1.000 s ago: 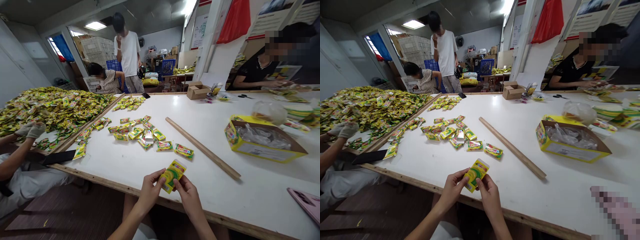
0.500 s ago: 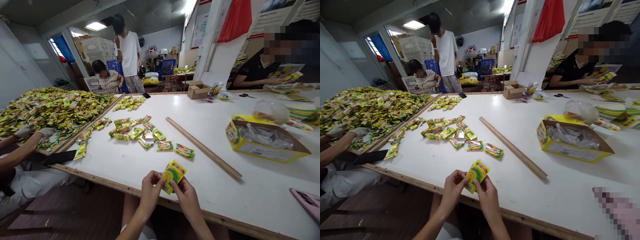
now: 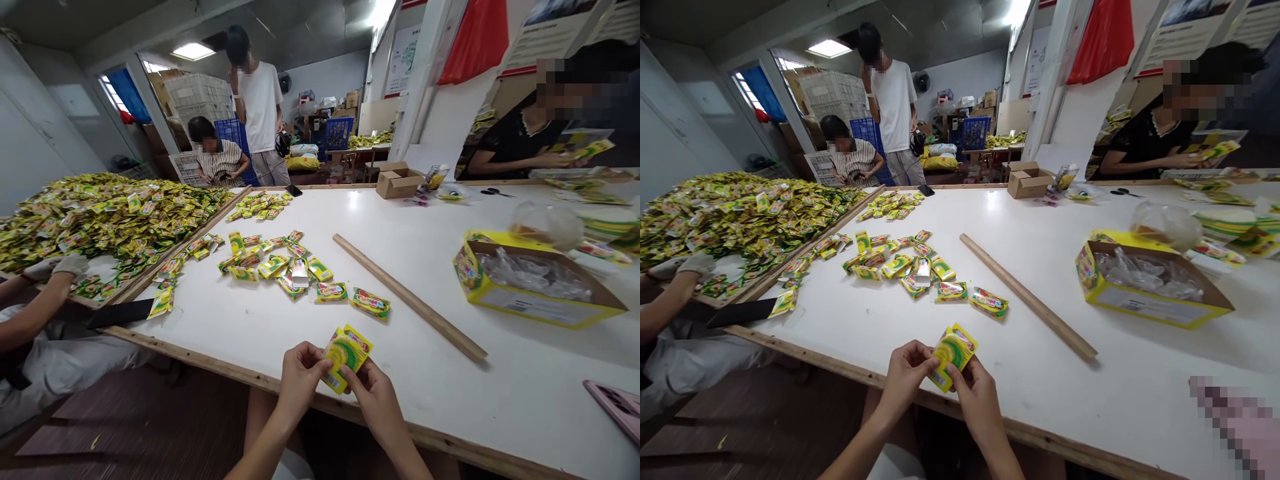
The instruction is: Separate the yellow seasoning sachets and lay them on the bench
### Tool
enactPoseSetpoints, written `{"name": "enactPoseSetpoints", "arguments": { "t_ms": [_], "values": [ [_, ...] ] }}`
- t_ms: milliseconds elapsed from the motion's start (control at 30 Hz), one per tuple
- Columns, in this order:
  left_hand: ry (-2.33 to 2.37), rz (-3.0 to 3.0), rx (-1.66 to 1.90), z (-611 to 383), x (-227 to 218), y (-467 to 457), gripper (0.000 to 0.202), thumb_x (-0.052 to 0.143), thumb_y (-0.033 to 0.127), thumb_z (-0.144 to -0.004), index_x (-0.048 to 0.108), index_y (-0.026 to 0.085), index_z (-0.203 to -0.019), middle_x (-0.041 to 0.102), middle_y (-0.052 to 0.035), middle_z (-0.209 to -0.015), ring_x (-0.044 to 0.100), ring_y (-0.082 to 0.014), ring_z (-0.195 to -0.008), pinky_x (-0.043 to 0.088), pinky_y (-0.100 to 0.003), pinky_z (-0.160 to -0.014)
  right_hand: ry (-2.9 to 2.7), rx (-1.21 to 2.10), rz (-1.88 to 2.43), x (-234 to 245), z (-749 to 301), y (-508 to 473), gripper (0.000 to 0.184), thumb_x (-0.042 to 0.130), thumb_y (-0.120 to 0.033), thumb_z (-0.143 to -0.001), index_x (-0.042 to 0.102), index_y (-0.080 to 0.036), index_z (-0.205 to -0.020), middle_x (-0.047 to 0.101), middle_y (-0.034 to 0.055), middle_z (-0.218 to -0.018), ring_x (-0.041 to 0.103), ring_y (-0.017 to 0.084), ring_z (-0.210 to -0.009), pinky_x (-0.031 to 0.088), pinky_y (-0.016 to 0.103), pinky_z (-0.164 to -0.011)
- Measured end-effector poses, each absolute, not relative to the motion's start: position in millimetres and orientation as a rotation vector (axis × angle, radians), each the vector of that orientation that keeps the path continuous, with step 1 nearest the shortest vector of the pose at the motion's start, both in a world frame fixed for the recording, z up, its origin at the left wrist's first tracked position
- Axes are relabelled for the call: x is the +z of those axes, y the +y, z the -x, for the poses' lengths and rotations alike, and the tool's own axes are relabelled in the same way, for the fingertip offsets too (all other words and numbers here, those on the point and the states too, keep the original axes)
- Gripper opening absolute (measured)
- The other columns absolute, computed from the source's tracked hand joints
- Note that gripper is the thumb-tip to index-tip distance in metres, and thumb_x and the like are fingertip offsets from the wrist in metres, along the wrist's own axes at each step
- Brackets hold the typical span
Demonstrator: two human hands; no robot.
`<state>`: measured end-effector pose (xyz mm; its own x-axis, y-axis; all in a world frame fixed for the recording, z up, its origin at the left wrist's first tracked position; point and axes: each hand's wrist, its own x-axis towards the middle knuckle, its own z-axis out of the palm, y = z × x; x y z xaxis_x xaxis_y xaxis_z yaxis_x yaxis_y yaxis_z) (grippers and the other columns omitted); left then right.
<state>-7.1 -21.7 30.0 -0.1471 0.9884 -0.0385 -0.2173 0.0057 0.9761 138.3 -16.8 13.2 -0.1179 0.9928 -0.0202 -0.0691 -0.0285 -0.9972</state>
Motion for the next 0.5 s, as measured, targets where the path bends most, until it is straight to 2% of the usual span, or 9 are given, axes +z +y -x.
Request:
{"name": "enactPoseSetpoints", "arguments": {
  "t_ms": [167, 367, 500],
  "values": [
    [1.151, -0.965, 1.328, 11, 22, -16, 0.027, 0.08, 0.027, -0.06, 0.056, 0.015, -0.061, 0.062, -0.0003, -0.061, 0.057, -0.0128, -0.057, 0.043, -0.022, -0.055, -1.23, 1.314, 1.143, 11, -138, -17, 0.046, 0.07, -0.056, -0.073, 0.068, -0.015, -0.095, 0.069, 0.0092, -0.082, 0.062, 0.024, -0.066, 0.054, 0.034, -0.059],
    [1.17, -0.991, 1.335, 15, 14, -10, 0.035, 0.079, 0.038, -0.064, 0.053, 0.017, -0.071, 0.062, -0.0003, -0.066, 0.06, -0.0137, -0.06, 0.045, -0.022, -0.056, -1.242, 1.393, 1.064, 14, -140, -16, 0.049, 0.073, -0.051, -0.073, 0.066, -0.015, -0.105, 0.069, 0.0113, -0.098, 0.065, 0.03, -0.088, 0.055, 0.041, -0.079],
    [1.157, -1.081, 1.285, 15, 18, -13, 0.034, 0.075, 0.037, -0.07, 0.05, 0.019, -0.084, 0.065, -0.0025, -0.08, 0.064, -0.0165, -0.071, 0.049, -0.025, -0.063, -1.291, 1.446, 1.02, 13, -145, -15, 0.047, 0.07, -0.05, -0.076, 0.063, -0.016, -0.108, 0.068, 0.0107, -0.101, 0.064, 0.029, -0.091, 0.055, 0.037, -0.075]
  ]
}}
